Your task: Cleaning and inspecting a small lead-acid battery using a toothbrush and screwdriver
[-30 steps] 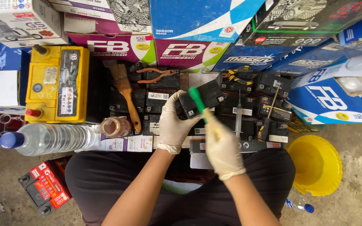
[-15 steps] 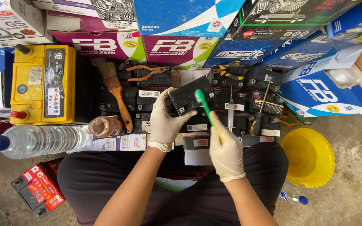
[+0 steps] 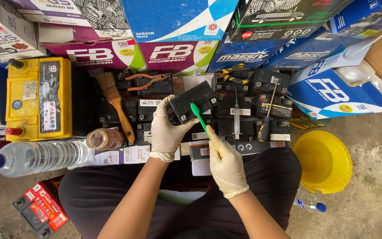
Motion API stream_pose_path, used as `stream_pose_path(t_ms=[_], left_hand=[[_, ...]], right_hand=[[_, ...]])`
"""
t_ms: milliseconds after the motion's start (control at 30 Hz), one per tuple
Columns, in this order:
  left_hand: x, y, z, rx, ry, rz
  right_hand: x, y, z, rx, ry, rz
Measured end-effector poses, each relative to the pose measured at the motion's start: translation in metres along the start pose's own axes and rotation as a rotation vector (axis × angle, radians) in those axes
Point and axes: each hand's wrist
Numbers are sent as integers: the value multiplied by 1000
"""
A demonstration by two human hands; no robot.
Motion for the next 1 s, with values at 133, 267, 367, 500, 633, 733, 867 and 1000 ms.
stream_pose_path(t_ms=[133, 267, 367, 500, 633, 733, 867, 1000], left_hand=[[3, 1, 2, 1, -16, 6], [3, 2, 0, -4, -7, 1], [2, 0, 1, 30, -11, -9], [0, 0, 0, 57, -15, -9], [-1, -1, 1, 55, -12, -18], [-2, -3, 5, 64, 2, -18], [2, -1, 18, 122, 134, 3], [5, 1, 24, 149, 171, -19]], right_hand=[[17, -26, 3, -9, -2, -17], [9, -18, 4, 14, -9, 9], [6, -15, 8, -38, -28, 8], [18, -15, -20, -134, -54, -114], [7, -6, 11, -78, -77, -23], [-4, 5, 18, -117, -104, -5], [-12, 4, 22, -180, -247, 4], [-15, -1, 20, -198, -203, 25]])
Point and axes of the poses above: each hand's wrist, its own x-axis towards the middle knuckle, its own y-axis out of the palm, z = x × y, and after that the axes turned 13 degrees about -y, right-handed
